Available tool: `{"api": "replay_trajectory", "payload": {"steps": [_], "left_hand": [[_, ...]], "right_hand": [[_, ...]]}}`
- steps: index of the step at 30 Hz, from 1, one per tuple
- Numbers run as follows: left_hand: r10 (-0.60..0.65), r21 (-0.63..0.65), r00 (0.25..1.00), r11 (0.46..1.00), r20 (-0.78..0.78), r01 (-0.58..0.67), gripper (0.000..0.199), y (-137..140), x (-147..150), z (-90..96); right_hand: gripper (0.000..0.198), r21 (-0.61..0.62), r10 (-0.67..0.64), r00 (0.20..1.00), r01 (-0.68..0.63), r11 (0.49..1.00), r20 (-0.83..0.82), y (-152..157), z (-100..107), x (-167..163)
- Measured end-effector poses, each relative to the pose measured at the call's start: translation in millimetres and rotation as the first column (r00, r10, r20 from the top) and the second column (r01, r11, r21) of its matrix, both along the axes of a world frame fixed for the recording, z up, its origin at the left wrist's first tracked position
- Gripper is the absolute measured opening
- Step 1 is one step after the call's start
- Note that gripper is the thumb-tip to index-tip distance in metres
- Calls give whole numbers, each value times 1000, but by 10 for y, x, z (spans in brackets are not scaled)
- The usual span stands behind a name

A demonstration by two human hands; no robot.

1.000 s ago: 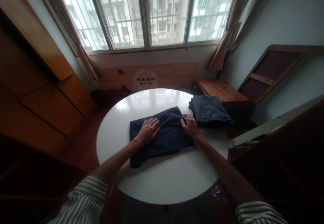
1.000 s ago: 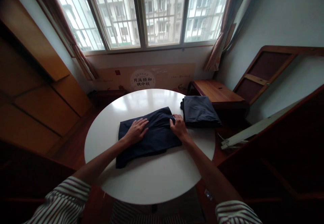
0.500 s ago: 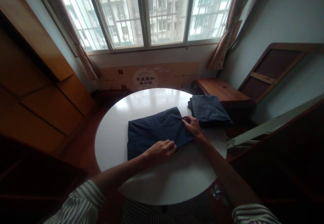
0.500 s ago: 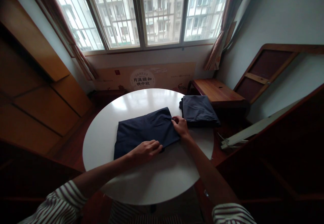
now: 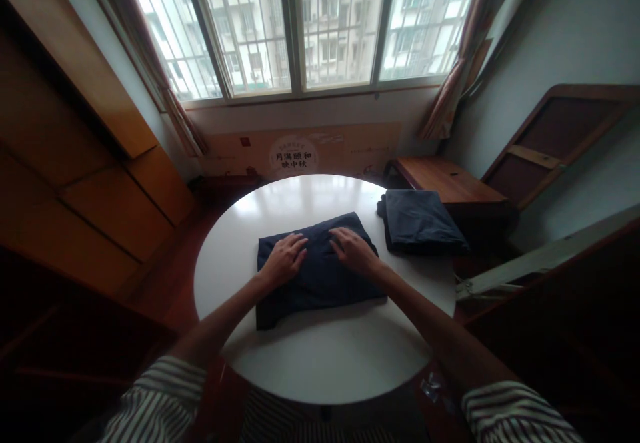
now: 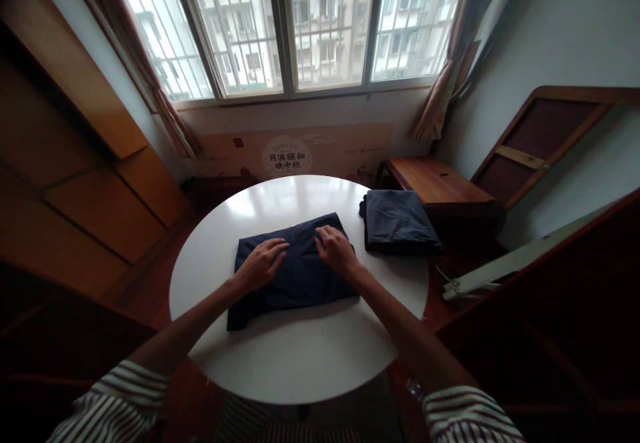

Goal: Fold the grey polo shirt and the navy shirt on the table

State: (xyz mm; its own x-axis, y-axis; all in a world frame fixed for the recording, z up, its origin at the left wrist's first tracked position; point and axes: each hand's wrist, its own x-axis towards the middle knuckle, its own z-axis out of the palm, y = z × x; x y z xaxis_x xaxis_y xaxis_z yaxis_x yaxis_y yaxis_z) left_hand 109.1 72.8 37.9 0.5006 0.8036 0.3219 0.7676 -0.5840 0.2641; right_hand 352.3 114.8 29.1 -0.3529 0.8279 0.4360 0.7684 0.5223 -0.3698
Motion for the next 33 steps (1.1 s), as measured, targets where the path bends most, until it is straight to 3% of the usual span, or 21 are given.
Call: {"api": "replay_trajectory", "payload": {"steps": [2, 4, 9, 15, 20, 22, 25, 27, 29, 31, 33], "left_hand": [[151, -61, 985, 986, -84, -156, 46, 181, -139, -139], [211, -119, 963, 965, -168, -232, 55, 265, -239, -294], [291, -136, 930, 936, -224, -325, 64, 205, -469, -474], [450, -156, 860, 857, -239, -492, 70, 166, -748, -514], [494, -88, 868, 863, -48, -497, 63, 449, -951, -490], [464, -219, 884, 869, 57, -443, 60, 623, -1071, -403], [346, -541, 912, 821, 222, -180, 53, 830, -1235, -251], [332, -653, 878, 756, 346, -29, 52, 913, -1281, -171], [381, -685, 811, 728, 444, 33, 52, 980, -1253, -106], [419, -666, 765, 746, 490, 18, 50, 1060, -1158, -35], [416, -557, 787, 823, 455, -112, 41, 1145, -1020, 61]], "right_hand": [[46, -45, 163, 978, -158, 986, 128, 47, 13, -265], [52, -95, 232, 946, -215, 972, 226, 146, -20, -466], [61, -174, 50, 935, 13, 985, 352, 541, -171, -414], [55, -318, -112, 938, 222, 922, 329, 876, -178, 4], [57, -359, -42, 954, 152, 921, 298, 1000, -16, 150], [56, -382, -15, 960, 126, 915, 281, 1041, 90, 199], [43, -446, 13, 969, 102, 889, 247, 1051, 272, 296], [35, -490, 25, 977, 83, 868, 210, 988, 385, 380], [33, -525, 28, 985, 66, 848, 168, 856, 470, 472], [38, -618, 17, 1000, -4, 786, 16, 654, 507, 558], [48, -758, -40, 977, -136, 638, -210, 403, 492, 631]]}}
